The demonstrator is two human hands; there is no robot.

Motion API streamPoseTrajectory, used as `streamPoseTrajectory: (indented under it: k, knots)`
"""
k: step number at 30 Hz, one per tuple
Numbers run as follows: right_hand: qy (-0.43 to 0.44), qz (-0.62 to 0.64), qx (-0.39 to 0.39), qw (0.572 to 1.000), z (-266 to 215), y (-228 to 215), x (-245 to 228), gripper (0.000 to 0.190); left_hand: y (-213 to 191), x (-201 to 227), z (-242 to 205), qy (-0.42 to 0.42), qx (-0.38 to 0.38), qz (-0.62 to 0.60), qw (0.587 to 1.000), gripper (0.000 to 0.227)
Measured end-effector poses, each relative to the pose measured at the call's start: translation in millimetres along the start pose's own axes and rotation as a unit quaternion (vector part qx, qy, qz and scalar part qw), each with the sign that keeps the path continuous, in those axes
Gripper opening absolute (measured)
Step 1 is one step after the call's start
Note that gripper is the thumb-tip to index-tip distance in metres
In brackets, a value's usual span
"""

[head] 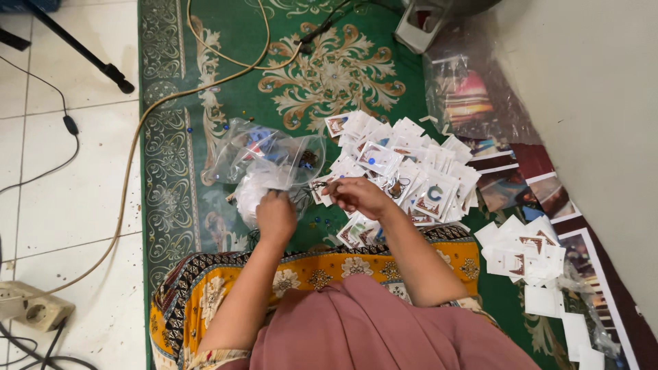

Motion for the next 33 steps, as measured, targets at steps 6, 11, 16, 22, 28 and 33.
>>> streamPoseTrajectory:
  k: [6,11,16,22,28,33]
  knots:
    - [-0.049,-0.031,-0.002,0.998,-30.0,5.1,-17.2,0.013,-125.6,78.9,33.4,-0.054,-0.139,-0.528,0.836,0.046]
    - [-0.048,0.038,0.05,0.997,-33.0,-11.1,-5.1,0.009,-101.5,81.0,21.6,-0.122,-0.137,-0.602,0.778,0.027]
    - [-0.006,0.131,0.069,0.989,-56.1,0.5,-15.3,0.01,-99.3,91.1,13.6,-0.257,-0.09,-0.703,0.657,0.018]
    - [-0.268,-0.125,0.254,0.921,-65.7,12.9,-4.9,0.014,-85.4,115.1,-1.5,-0.398,-0.096,-0.682,0.606,0.012]
    - [-0.578,-0.54,0.306,0.529,-70.7,10.0,-1.1,0.023,-67.9,123.7,-8.6,-0.367,-0.117,-0.721,0.576,0.026]
    - [-0.47,-0.4,0.234,0.752,-80.8,12.3,-19.6,0.018,-83.4,120.1,-3.3,-0.392,-0.101,-0.697,0.591,0.019]
Point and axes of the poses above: each hand's wrist, its own z-axis towards the middle knuckle, its own y-axis out of the palm, x = y × z, the point moved 1 cm from there along z, towards the middle knuckle, and after that the axes turned 14 degrees about x, right-handed, at the moved point
